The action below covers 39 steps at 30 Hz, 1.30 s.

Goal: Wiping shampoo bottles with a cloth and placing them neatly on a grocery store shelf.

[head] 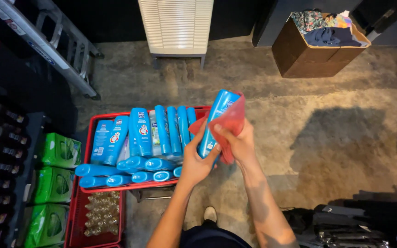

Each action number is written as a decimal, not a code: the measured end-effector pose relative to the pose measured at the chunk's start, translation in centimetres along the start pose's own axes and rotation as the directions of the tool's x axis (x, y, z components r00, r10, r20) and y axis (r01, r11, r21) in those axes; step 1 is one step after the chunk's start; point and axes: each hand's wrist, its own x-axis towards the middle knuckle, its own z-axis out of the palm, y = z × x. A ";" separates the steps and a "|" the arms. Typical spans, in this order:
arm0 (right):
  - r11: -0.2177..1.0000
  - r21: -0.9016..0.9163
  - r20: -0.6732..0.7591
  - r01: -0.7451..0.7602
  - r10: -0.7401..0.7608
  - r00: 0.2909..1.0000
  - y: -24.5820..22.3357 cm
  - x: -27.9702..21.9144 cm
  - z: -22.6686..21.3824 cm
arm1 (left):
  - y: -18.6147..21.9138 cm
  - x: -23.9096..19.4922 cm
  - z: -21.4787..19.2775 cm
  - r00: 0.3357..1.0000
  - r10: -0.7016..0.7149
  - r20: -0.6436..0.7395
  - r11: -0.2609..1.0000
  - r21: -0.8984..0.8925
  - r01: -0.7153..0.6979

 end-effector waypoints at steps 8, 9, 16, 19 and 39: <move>0.988 -0.059 -0.174 0.143 -0.151 0.973 -3.4 0.6 1.1 | -0.5 0.2 -0.2 0.997 -0.059 0.050 0.990 -0.122 0.065; 0.988 -0.069 -0.173 0.136 -0.146 0.974 -3.7 0.3 1.2 | -0.3 0.2 -0.3 0.996 -0.061 0.058 0.992 -0.108 0.067; 0.996 -0.088 0.100 0.022 -0.014 0.995 1.1 -0.2 -2.0 | -1.8 1.4 -1.0 0.997 -0.023 0.069 0.996 -0.085 0.029; 1.000 -0.025 0.149 0.011 -0.007 0.989 1.4 0.0 -1.5 | -1.8 1.7 -0.7 0.995 -0.016 0.099 0.998 -0.057 0.022; 0.762 0.630 -0.532 0.152 0.280 0.799 -3.8 0.8 -11.1 | -5.7 1.8 5.8 0.693 -0.237 0.681 0.839 -0.217 0.500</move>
